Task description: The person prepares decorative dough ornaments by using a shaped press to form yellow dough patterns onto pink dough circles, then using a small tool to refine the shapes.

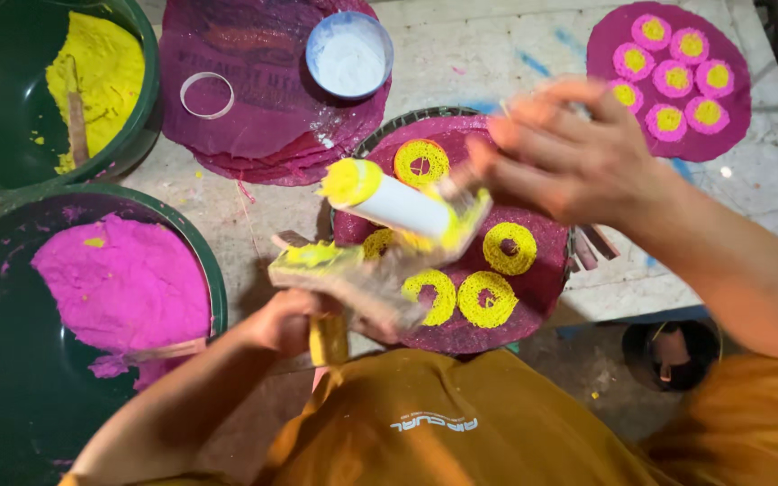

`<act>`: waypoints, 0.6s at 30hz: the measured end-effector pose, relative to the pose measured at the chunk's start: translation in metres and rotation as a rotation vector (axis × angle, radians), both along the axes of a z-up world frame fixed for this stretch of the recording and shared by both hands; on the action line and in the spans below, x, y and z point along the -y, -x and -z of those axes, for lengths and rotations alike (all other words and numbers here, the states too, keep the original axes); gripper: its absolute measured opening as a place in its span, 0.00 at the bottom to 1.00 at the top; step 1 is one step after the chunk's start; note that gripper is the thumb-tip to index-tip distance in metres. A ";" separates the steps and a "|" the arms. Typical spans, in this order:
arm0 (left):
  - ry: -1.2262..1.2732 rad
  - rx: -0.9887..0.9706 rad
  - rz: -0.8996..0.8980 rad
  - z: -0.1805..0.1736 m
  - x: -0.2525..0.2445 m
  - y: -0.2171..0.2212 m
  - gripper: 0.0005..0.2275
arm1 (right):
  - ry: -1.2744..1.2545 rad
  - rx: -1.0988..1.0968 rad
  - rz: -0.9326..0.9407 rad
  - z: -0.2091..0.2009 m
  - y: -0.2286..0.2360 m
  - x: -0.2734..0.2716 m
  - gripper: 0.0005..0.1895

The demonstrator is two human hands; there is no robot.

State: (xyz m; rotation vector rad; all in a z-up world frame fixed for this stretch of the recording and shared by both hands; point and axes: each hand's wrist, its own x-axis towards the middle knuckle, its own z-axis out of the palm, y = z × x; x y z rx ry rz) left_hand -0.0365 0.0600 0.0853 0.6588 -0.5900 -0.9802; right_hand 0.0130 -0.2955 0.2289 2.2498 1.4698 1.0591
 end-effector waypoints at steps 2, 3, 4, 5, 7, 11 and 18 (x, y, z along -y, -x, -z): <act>-0.487 0.044 -0.246 0.021 0.003 -0.001 0.21 | -0.284 -0.086 0.117 0.028 -0.009 -0.008 0.15; -0.732 0.064 -0.363 0.030 0.002 -0.002 0.20 | -0.426 -0.129 0.175 0.044 -0.012 -0.007 0.19; -0.698 0.156 -0.487 0.038 -0.001 -0.002 0.18 | -0.603 -0.376 0.288 0.065 -0.014 -0.008 0.21; -0.664 0.250 -0.614 0.043 -0.010 -0.003 0.16 | -0.782 -0.624 0.396 0.089 -0.017 -0.011 0.24; -0.595 0.271 -0.759 0.054 -0.022 -0.004 0.14 | -0.720 -0.740 0.591 0.134 -0.033 -0.009 0.20; -0.518 0.018 -0.779 0.070 -0.037 0.000 0.13 | -0.705 -0.783 0.754 0.209 -0.037 -0.006 0.24; -0.566 -0.070 -0.798 0.080 -0.036 -0.004 0.12 | -0.658 -0.729 0.855 0.248 -0.038 -0.013 0.22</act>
